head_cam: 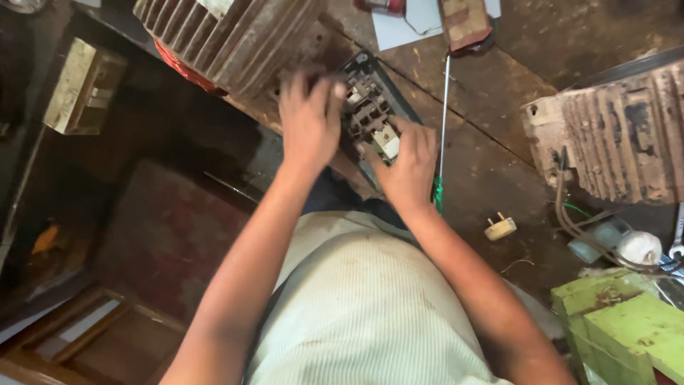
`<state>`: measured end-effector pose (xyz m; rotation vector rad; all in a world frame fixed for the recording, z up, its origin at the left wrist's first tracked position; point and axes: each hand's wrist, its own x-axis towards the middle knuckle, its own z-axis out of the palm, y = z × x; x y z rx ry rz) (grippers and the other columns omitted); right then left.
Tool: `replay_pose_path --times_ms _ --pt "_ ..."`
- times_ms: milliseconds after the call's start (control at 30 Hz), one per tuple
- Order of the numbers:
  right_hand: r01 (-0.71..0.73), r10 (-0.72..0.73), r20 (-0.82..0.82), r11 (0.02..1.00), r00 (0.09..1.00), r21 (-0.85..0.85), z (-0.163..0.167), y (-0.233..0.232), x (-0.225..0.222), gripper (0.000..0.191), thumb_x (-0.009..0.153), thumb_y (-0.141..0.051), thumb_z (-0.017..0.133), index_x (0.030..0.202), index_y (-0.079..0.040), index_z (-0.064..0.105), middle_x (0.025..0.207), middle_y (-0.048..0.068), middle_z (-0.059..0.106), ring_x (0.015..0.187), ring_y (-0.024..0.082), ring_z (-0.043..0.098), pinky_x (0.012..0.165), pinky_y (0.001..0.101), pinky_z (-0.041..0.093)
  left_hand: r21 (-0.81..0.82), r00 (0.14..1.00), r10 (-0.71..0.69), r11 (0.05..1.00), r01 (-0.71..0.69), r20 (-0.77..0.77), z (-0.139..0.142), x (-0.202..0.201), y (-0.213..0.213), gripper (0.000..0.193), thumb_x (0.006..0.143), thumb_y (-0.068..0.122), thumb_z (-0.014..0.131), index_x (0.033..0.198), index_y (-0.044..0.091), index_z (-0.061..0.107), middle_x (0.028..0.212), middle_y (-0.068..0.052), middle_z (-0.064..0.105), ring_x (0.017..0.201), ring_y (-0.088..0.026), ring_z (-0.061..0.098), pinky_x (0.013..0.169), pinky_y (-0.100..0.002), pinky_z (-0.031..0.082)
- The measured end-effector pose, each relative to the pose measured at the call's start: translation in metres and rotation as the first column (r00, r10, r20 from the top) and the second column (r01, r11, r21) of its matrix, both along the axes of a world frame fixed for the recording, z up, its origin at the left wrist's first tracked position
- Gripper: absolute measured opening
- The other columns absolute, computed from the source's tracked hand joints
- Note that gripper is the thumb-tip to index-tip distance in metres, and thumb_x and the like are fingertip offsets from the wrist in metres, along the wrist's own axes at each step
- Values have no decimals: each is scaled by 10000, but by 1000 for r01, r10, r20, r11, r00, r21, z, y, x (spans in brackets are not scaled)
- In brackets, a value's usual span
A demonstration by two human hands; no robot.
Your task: The person works on a small electrical component, likely a contactor, using a screwdriver to tighten screws and adjust internal parts. They handle wires and a plug, repeatedly manipulating the component on a cluttered workbench.
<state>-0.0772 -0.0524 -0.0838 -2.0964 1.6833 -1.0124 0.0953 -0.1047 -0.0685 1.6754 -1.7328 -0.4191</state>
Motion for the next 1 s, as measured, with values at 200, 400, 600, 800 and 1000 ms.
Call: replay_pose_path --times_ms 200,400,600,800,1000 --pt "138 -141 39 987 989 79 -5 -8 19 709 785 -300 940 1299 8 561 1150 153 644 1089 383 552 963 504 451 115 870 -322 915 388 -374 -39 22 -64 289 1081 294 586 1248 90 705 1345 -148 636 1284 -369 607 1087 -432 486" --pt "104 -104 -42 995 994 -4 -6 -15 20 549 827 -207 930 1238 -32 612 1247 154 656 1159 380 571 1034 498 458 196 840 -359 863 465 -407 -52 27 -67 358 1086 396 597 1285 113 687 1517 -163 548 1385 -365 554 1143 -443 451" --pt "109 -107 -44 993 993 44 -8 -22 24 547 774 -142 910 1229 -44 623 1203 155 665 1140 387 604 1018 487 480 158 759 -559 760 630 -336 -41 34 -72 561 967 492 728 1406 149 660 1572 -233 396 1448 -447 409 1174 -504 379" --pt "125 -128 68 991 989 57 -8 -22 25 529 809 -128 922 1250 -39 643 1184 163 670 1092 361 667 967 445 534 202 767 -512 765 612 -386 -48 33 -76 514 950 460 787 1348 149 694 1591 -231 407 1476 -421 422 1216 -488 378" --pt "152 -165 110 981 980 121 -9 -22 27 522 808 -126 930 1240 -41 650 1164 158 677 1069 351 687 942 428 554 161 760 -495 784 600 -421 -57 35 -76 489 936 434 815 1318 144 718 1570 -233 429 1452 -415 451 1198 -473 397"
